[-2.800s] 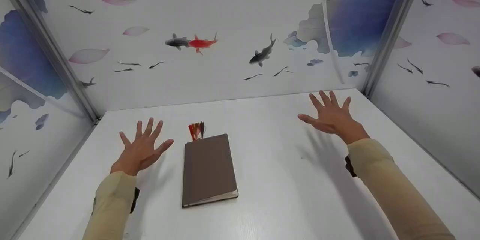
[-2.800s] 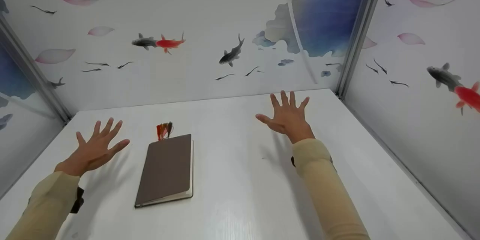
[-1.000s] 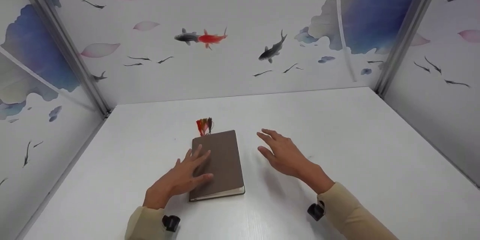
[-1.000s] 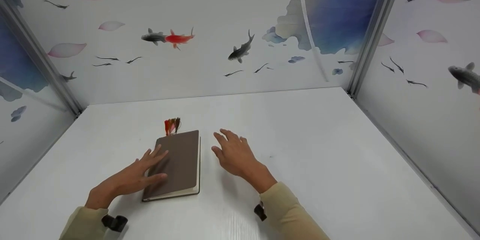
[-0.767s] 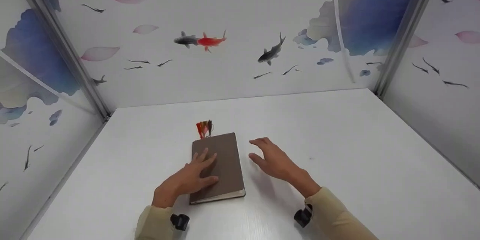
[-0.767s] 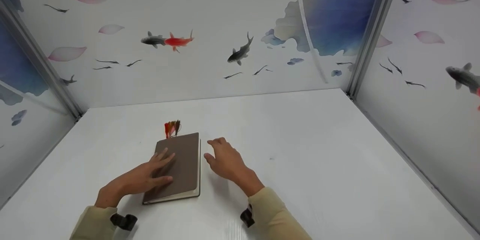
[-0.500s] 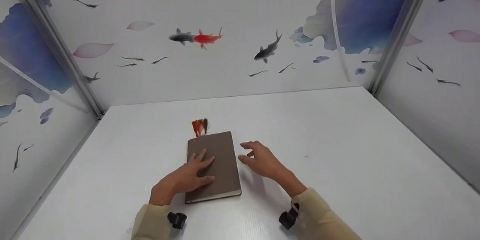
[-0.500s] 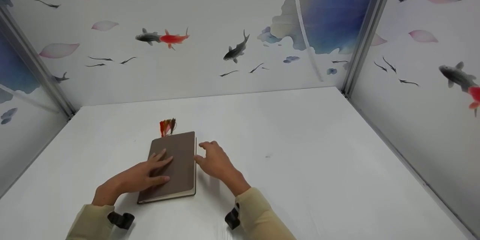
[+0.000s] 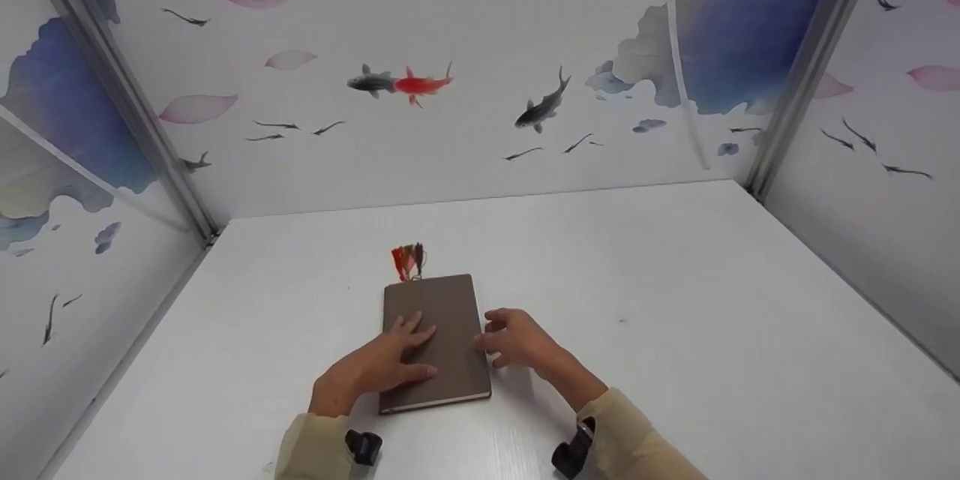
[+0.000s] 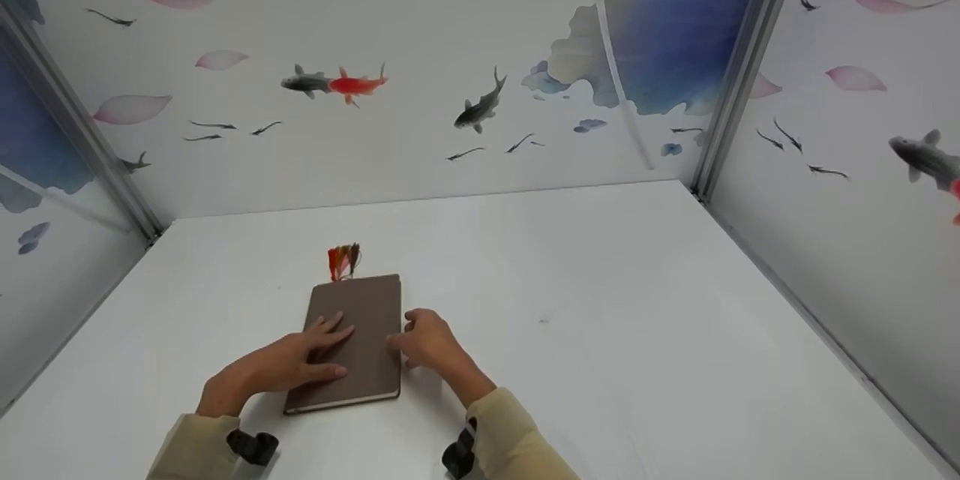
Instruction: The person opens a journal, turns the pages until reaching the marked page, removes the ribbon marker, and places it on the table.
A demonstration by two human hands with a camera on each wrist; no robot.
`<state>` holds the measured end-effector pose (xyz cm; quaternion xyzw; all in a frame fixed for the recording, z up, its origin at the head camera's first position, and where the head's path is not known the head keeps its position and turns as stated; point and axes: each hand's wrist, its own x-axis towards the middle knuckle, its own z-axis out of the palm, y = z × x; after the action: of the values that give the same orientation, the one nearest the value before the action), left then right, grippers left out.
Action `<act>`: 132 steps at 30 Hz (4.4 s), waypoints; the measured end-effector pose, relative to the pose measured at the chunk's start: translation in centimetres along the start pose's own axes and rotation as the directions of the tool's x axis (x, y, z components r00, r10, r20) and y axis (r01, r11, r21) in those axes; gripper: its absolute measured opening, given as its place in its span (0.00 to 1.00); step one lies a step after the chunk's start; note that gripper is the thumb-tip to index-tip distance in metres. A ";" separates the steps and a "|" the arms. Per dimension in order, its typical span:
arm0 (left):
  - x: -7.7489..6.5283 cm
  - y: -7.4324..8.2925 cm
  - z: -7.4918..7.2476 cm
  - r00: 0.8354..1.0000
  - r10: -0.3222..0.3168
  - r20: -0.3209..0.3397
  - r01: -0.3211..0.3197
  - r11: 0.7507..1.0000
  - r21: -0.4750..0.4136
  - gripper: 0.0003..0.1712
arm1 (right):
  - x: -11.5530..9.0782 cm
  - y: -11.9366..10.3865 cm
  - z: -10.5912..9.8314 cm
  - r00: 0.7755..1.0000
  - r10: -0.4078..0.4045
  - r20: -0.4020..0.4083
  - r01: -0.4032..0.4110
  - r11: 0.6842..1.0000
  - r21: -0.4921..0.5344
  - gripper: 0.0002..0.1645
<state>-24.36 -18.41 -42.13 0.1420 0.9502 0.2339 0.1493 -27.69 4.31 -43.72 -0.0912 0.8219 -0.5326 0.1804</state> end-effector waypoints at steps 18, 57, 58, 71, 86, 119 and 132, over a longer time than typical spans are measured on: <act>0.3 -0.4 0.2 1.000 0.023 0.000 -0.023 1.000 -0.014 0.40 | 0.3 -0.3 0.2 1.000 0.019 0.018 -0.019 1.000 0.002 0.33; -0.3 0.5 0.7 0.999 0.034 0.028 -0.034 0.999 0.003 0.66 | -0.4 -1.9 0.5 0.984 -0.144 -0.102 0.151 0.986 0.070 0.26; -0.3 0.5 0.7 0.999 0.039 0.021 -0.039 0.999 0.001 0.66 | -0.5 -2.0 0.5 0.986 -0.131 -0.102 0.139 0.987 0.080 0.26; -2.2 0.9 0.1 0.993 0.112 -0.037 -0.116 0.986 -0.124 0.56 | -1.0 -3.0 0.5 0.974 -0.227 -0.015 0.224 0.942 0.251 0.25; -5.1 0.8 -1.1 0.919 0.197 -0.343 -0.210 0.978 0.001 0.50 | -1.4 -2.3 0.9 0.867 -0.475 0.148 0.491 0.865 -0.101 0.21; -9.4 -3.4 -2.1 0.830 0.162 -0.534 0.254 0.742 0.621 0.26 | -2.0 -1.8 2.0 0.853 -0.275 0.444 0.507 0.638 -0.580 0.24; -5.6 -3.5 -1.2 0.973 -0.209 -0.097 0.221 0.965 0.143 0.35 | -2.3 -1.8 2.0 0.828 -0.305 0.471 0.552 0.593 -0.586 0.27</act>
<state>-20.39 -23.77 -41.62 0.0396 0.9804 0.1483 0.1238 -24.89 2.64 -42.38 -0.4358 0.8716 -0.1849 0.1273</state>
